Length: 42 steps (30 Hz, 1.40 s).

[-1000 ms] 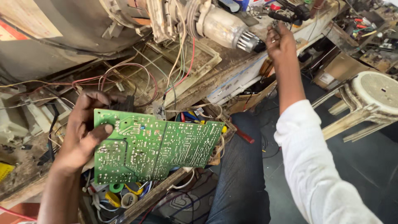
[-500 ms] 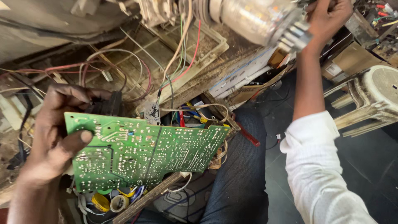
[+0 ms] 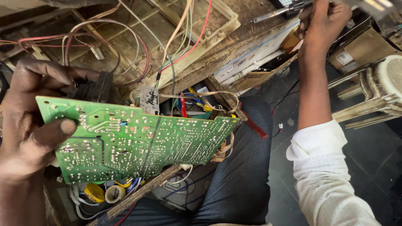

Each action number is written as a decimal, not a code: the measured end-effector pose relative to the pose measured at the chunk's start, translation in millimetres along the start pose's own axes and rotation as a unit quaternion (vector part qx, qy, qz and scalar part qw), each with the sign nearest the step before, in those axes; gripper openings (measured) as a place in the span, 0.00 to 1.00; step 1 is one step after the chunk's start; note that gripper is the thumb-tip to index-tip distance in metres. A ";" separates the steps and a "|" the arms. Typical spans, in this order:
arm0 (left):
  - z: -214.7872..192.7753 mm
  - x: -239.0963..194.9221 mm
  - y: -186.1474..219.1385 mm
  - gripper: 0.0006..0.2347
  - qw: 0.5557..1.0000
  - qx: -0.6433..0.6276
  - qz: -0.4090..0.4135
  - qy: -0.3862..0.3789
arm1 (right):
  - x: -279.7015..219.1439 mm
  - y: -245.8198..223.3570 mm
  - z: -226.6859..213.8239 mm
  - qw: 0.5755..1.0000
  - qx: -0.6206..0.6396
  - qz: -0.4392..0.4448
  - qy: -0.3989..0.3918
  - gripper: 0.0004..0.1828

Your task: The person is repairing an electronic circuit board. They use a multimeter to test various points on the board, then use a soldering iron to make adjustments. The person also handles a small cylindrical component and connects wires to the board.

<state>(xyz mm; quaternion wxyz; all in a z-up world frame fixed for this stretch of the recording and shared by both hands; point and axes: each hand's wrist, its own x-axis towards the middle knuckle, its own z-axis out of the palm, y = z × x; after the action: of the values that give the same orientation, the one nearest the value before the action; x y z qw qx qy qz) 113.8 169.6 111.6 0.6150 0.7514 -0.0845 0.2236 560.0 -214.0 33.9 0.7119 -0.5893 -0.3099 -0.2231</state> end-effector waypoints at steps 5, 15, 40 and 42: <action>-0.4 -2.8 0.2 0.23 1.000 -0.012 -0.003 0.003 | -4.8 -10.4 10.3 1.000 0.013 0.009 0.004 0.16; -4.2 -1.2 -3.2 0.22 1.000 0.012 0.010 -0.004 | -6.1 1.1 6.3 0.999 0.036 0.020 -0.007 0.18; -5.5 -3.3 -5.7 0.22 1.000 0.016 0.016 -0.002 | -5.5 4.9 2.6 0.995 0.065 0.068 0.023 0.14; -5.5 -3.7 -6.0 0.21 1.000 0.010 0.022 -0.005 | -5.5 4.9 2.6 0.995 0.068 0.067 0.015 0.15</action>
<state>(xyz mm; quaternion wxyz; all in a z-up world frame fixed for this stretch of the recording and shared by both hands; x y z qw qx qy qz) 111.7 175.8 105.4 0.6015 0.7569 -0.1018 0.2343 559.0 -210.6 26.9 0.7684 -0.5556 -0.2734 -0.1616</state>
